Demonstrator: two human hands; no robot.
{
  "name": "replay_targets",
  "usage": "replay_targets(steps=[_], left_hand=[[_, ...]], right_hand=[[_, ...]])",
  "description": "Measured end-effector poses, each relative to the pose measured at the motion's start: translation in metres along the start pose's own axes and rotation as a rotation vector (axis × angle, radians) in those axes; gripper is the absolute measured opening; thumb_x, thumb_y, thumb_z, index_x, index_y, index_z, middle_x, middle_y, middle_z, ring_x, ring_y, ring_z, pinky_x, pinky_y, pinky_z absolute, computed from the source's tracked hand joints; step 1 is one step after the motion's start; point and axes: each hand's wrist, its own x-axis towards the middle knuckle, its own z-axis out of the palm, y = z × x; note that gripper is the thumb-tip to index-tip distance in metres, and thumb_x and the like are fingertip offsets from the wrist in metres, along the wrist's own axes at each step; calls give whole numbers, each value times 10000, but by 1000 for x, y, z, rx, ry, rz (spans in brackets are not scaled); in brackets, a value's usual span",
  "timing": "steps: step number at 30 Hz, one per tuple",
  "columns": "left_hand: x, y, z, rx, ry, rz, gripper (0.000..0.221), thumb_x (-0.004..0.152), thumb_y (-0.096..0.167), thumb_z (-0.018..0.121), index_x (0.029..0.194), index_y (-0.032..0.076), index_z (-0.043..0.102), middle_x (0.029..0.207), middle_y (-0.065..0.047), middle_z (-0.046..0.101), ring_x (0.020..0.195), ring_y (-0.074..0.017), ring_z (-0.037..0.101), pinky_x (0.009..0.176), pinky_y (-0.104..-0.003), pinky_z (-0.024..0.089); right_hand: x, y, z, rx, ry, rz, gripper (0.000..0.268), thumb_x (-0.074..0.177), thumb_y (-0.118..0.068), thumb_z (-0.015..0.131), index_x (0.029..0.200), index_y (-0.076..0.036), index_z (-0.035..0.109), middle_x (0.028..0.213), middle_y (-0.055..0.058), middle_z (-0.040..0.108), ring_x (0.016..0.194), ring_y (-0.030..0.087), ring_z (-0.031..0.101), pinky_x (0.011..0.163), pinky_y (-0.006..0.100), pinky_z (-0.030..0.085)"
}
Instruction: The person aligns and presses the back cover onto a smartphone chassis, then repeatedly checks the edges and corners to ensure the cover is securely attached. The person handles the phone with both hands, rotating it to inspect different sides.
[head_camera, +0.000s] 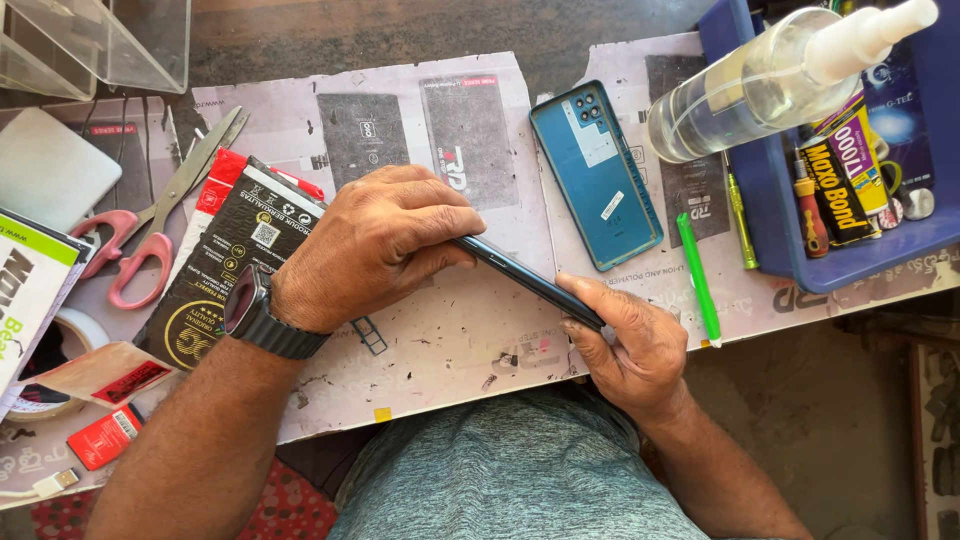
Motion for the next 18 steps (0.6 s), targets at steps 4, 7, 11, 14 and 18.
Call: replay_targets(steps=[4, 7, 11, 14, 18], left_hand=[[1, -1, 0, -26, -15, -3, 288, 816, 178, 838, 1056, 68, 722, 1025, -84, 739, 993, -283, 704, 847, -412, 570], [1, -1, 0, -33, -23, -5, 276, 817, 176, 836, 1046, 70, 724, 1014, -75, 741, 981, -273, 706, 835, -404, 571], [0, -2, 2, -21, -23, -5, 264, 820, 179, 837, 1037, 75, 728, 1007, -70, 743, 987, -266, 708, 840, -400, 571], [-1, -3, 3, -23, -31, -26, 261, 816, 182, 836, 1036, 84, 732, 1009, -67, 750, 991, -257, 714, 838, -381, 580], [-1, -5, 4, -23, -32, -9, 262, 819, 184, 839, 1035, 80, 734, 1011, -73, 754, 997, -265, 715, 850, -392, 577]], right_hand=[[-2, 2, 0, -32, 6, -38, 353, 933, -99, 763, 1236, 28, 636, 1139, 177, 748, 969, 238, 779, 814, 312, 638], [-2, 3, 1, -30, 5, -54, 348, 937, -109, 757, 1234, 27, 635, 1142, 179, 745, 982, 245, 778, 824, 319, 646], [-5, 4, 2, -20, 7, -56, 342, 943, -125, 747, 1232, 25, 638, 1140, 178, 747, 971, 237, 781, 804, 317, 649], [-5, 5, 2, -14, 5, -63, 337, 952, -130, 736, 1239, 18, 638, 1148, 180, 745, 977, 238, 780, 809, 321, 661], [-5, 6, 2, -29, 2, -70, 336, 956, -135, 731, 1240, 16, 635, 1140, 179, 747, 966, 237, 783, 795, 318, 661]])
